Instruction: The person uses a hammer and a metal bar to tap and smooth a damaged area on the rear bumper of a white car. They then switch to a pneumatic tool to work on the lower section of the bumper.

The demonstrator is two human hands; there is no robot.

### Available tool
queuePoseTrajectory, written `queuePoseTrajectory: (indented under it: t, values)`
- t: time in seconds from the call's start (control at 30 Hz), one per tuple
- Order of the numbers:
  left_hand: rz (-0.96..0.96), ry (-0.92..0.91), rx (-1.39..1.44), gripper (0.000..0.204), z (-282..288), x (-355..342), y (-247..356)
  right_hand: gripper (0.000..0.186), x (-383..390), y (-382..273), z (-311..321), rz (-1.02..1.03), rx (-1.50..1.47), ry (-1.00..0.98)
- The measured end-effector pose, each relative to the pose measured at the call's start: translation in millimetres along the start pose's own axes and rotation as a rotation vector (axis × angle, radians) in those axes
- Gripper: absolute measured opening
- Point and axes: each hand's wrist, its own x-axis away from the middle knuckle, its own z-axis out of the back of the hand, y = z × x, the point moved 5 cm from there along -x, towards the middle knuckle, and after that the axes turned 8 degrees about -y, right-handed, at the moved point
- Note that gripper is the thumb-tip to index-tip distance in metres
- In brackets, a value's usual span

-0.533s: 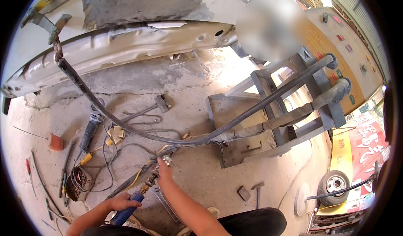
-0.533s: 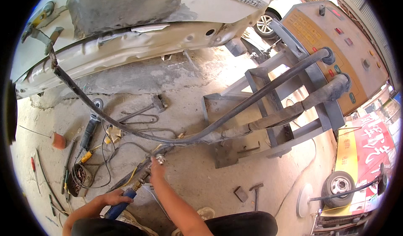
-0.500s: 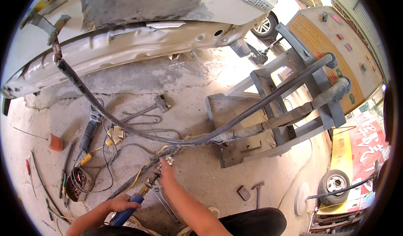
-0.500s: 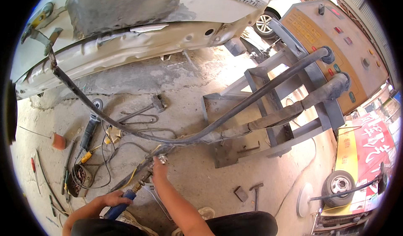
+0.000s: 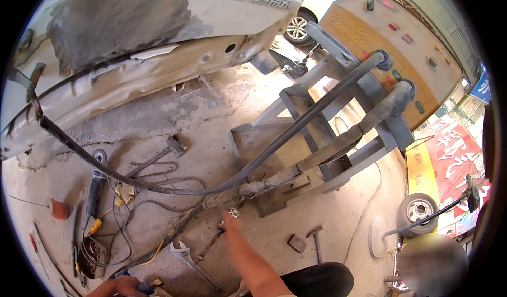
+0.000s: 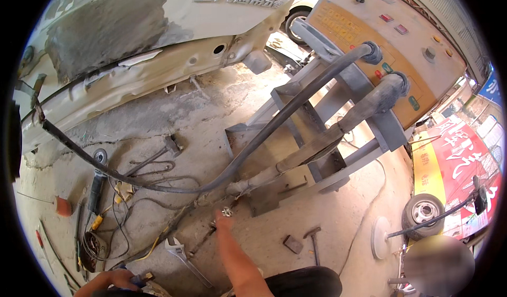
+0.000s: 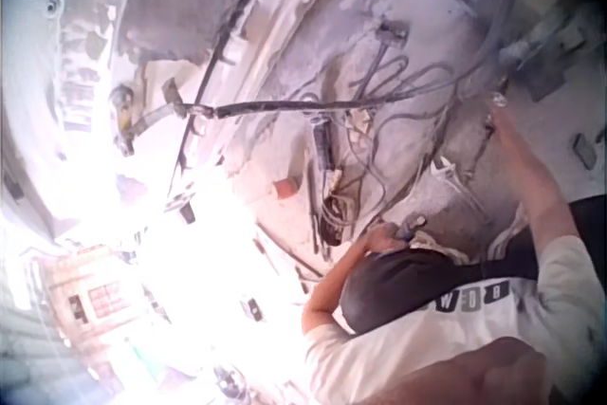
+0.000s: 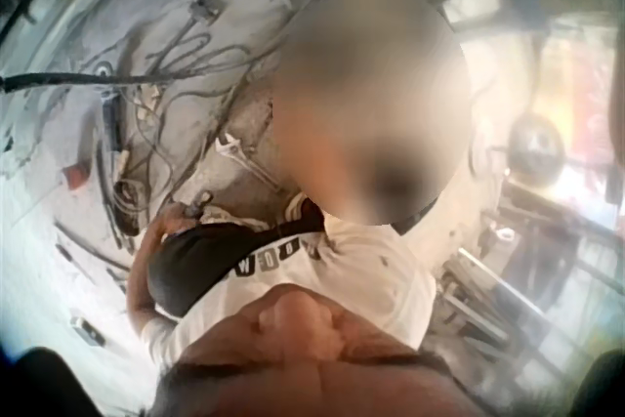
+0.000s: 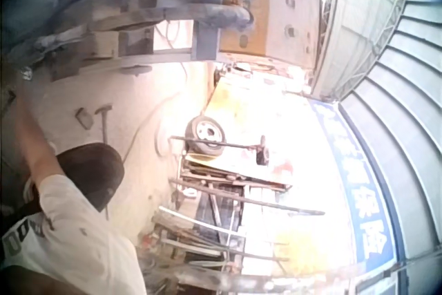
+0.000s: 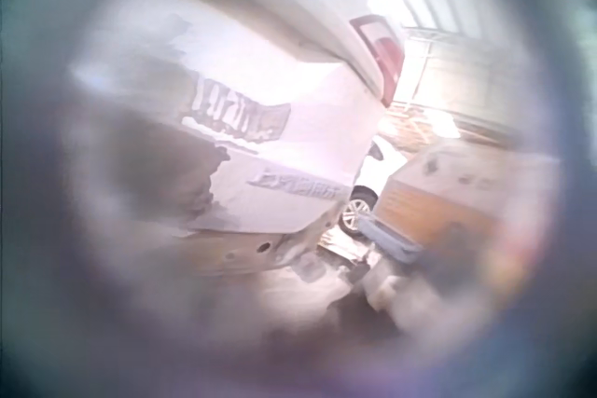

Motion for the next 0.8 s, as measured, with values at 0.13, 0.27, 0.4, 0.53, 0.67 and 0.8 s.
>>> queuePoseTrajectory:
  t: [0.13, 0.27, 0.4, 0.53, 0.67, 0.8]
  values:
    - [0.033, 0.061, 0.081, 0.062, 10, 13, -3, 0.057, 10, -19, 28, -0.014, 0.398, -0.032]
    - [0.003, 0.257, 0.146, 0.055, 33, 26, 16, 0.061, 41, -24, 43, 0.089, 0.675, 0.030]
    - [-0.259, 0.504, 0.208, 0.048, 48, 9, -4, 0.065, 99, -76, 45, 0.134, 0.751, 0.109]
    - [-0.154, 0.652, 0.303, 0.043, 71, 26, 9, 0.063, 122, -140, 25, 0.682, 0.497, 0.028]
    - [-0.169, 0.902, 0.280, 0.042, 83, 68, 34, 0.067, 133, -176, 13, 0.822, 0.560, 0.045]
    - [-0.302, 1.005, 0.488, 0.033, 85, 91, 38, 0.072, 149, -160, -4, 0.702, 0.354, -0.072]
